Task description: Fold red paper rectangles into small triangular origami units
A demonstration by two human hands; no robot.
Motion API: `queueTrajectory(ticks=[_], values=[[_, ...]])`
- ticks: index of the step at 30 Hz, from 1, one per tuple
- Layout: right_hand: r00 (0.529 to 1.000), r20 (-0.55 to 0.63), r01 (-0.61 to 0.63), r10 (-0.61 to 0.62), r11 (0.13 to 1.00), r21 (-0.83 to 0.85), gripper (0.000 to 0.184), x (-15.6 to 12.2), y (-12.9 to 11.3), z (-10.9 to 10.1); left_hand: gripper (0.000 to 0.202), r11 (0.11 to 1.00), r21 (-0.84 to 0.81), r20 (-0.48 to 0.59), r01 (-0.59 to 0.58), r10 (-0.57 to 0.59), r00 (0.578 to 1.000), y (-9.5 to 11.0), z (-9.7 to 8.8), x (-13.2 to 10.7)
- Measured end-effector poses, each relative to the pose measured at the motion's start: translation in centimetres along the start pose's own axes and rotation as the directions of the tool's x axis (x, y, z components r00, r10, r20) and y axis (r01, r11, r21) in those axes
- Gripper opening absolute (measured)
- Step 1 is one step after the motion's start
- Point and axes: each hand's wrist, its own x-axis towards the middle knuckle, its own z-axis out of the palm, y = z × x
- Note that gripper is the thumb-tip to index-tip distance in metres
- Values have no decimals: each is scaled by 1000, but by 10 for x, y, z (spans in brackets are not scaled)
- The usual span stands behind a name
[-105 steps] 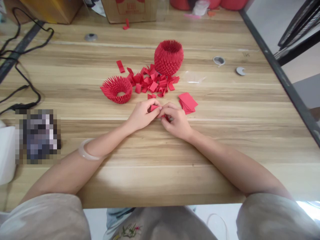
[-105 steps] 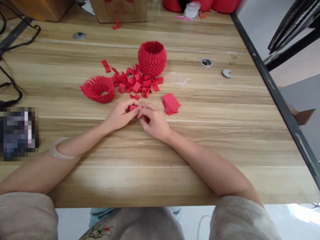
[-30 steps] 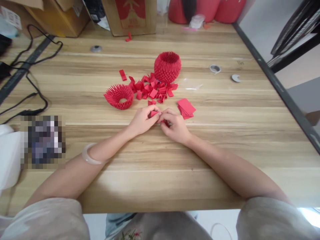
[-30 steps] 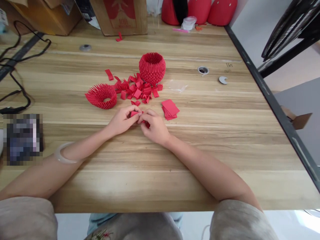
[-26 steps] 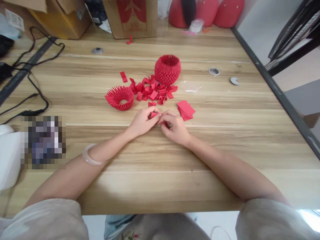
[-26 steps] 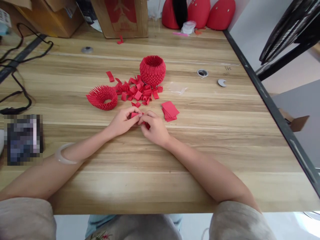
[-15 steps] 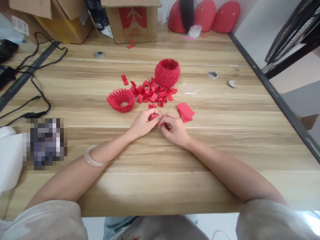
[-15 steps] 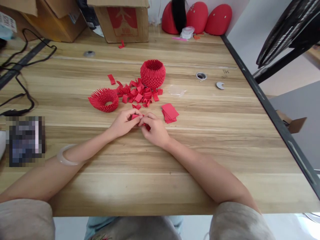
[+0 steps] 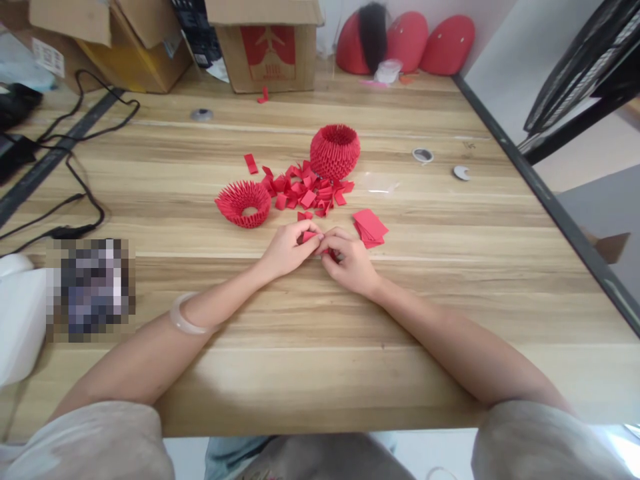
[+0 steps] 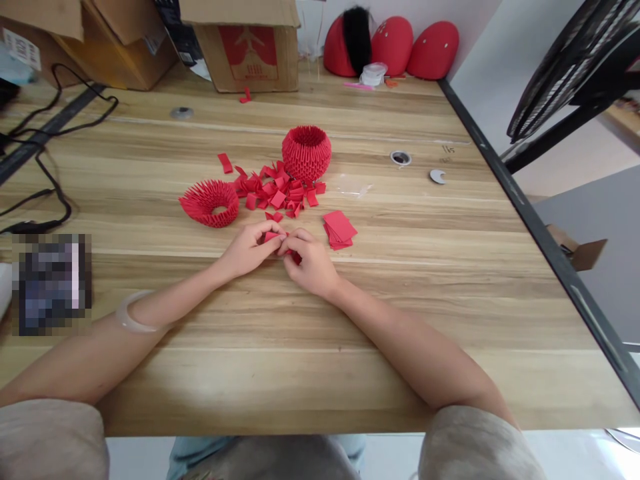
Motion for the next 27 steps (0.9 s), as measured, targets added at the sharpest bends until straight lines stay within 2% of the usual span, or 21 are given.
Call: queueTrajectory(ticks=[27], values=[[1000,-1,10,-10,1000,7,18,0,0,1,20,999,49,-7,-19,19,1000,2,-1,-1]])
